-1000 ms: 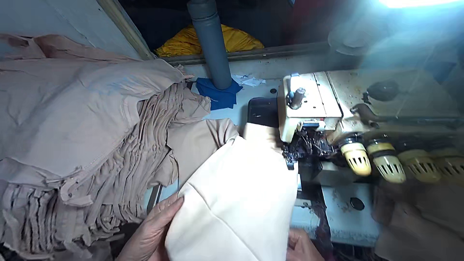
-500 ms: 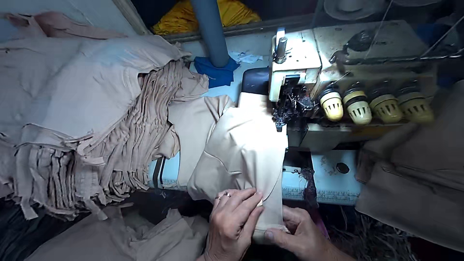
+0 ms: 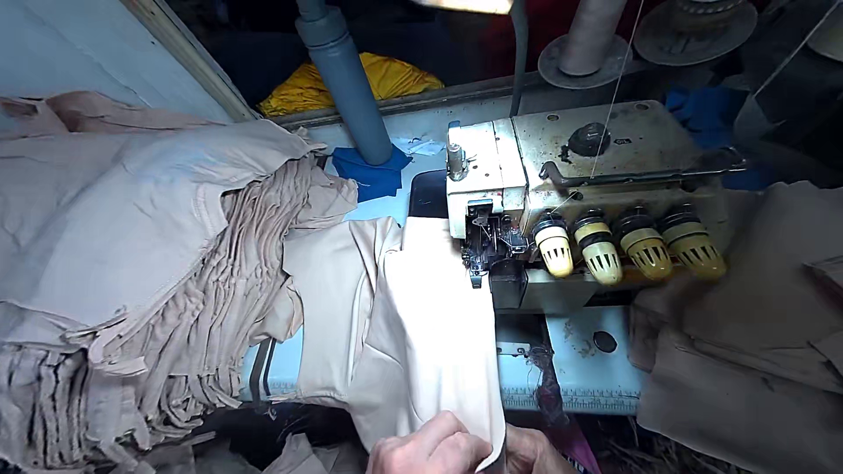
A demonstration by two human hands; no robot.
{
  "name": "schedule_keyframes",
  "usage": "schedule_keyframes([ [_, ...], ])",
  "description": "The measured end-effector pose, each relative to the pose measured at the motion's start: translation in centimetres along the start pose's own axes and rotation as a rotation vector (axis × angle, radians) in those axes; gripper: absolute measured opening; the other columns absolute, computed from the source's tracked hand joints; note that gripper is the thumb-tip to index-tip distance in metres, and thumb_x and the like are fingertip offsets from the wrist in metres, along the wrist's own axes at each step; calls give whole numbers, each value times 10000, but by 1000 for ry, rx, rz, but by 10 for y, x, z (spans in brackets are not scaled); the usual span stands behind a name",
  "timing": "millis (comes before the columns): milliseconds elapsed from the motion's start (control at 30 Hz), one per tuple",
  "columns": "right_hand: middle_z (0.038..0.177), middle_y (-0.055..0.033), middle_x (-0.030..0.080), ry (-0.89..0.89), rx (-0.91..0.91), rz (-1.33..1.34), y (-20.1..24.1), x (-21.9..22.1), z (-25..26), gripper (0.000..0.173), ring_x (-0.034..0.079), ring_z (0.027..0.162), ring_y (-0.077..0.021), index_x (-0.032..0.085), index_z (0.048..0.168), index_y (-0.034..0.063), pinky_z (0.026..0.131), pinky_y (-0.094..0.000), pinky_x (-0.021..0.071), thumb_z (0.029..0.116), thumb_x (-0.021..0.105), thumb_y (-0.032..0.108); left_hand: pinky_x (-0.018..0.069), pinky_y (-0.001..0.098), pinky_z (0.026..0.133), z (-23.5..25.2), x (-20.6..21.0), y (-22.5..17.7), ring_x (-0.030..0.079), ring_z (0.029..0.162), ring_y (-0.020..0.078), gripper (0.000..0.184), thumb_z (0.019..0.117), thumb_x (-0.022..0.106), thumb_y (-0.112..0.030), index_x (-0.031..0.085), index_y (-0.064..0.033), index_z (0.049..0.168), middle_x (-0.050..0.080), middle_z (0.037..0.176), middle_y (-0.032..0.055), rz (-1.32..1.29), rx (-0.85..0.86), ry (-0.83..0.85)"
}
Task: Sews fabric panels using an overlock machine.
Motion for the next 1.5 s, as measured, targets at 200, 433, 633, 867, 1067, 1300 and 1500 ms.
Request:
schedule_keyframes([
  [200,1083,45,738,-83,-59,9,25,-17,32,404,696,989,-17,578,1240,-18,907,-266,582,851,648,-104,488,298,498,42,-10,3,646,618,168,167,984,625,-141,763,-55,945,698,796,98,272,92,-50],
  [433,877,24,746,-289,-33,65,35,-34,65,180,716,801,-46,701,975,41,746,-262,613,834,686,-69,432,224,448,77,-16,20,602,564,77,210,957,604,-212,782,-129,882,655,709,-5,459,162,-288],
  [633,871,-1,779,-379,49,109,34,-34,62,188,732,780,-46,720,954,38,738,-243,609,851,654,-105,445,233,503,68,-17,27,595,610,118,189,982,611,-194,783,-116,969,662,753,36,448,214,-327],
  [867,813,67,764,-441,61,-73,43,-39,55,228,683,715,18,733,947,63,696,-192,573,827,660,-117,498,255,603,61,-19,27,645,715,140,143,977,655,-208,771,-125,971,714,867,53,392,140,-280],
  [1067,852,80,770,-429,45,-98,42,-42,52,246,690,744,19,747,1009,77,717,-200,580,844,681,-93,512,254,614,61,-17,30,665,735,146,143,972,670,-195,781,-110,1002,732,890,67,336,115,-302],
  [1300,810,122,741,-446,35,-79,35,-34,54,236,651,703,48,741,940,140,678,-180,554,843,701,-71,458,248,484,67,-16,22,624,603,149,128,966,660,-123,771,-61,956,684,782,84,357,107,-282],
  [1500,930,58,783,-424,-17,10,37,-25,64,285,724,845,-3,718,1051,46,804,-229,605,873,601,-143,447,283,429,93,-12,10,602,526,159,192,928,652,-171,708,-81,768,624,668,51,511,25,-299],
])
Point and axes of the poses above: each hand's wrist, its own z-axis towards the middle knuckle, its own x-axis out of the palm, y = z × x, the point moved 7 cm from there along z, towards the middle knuckle
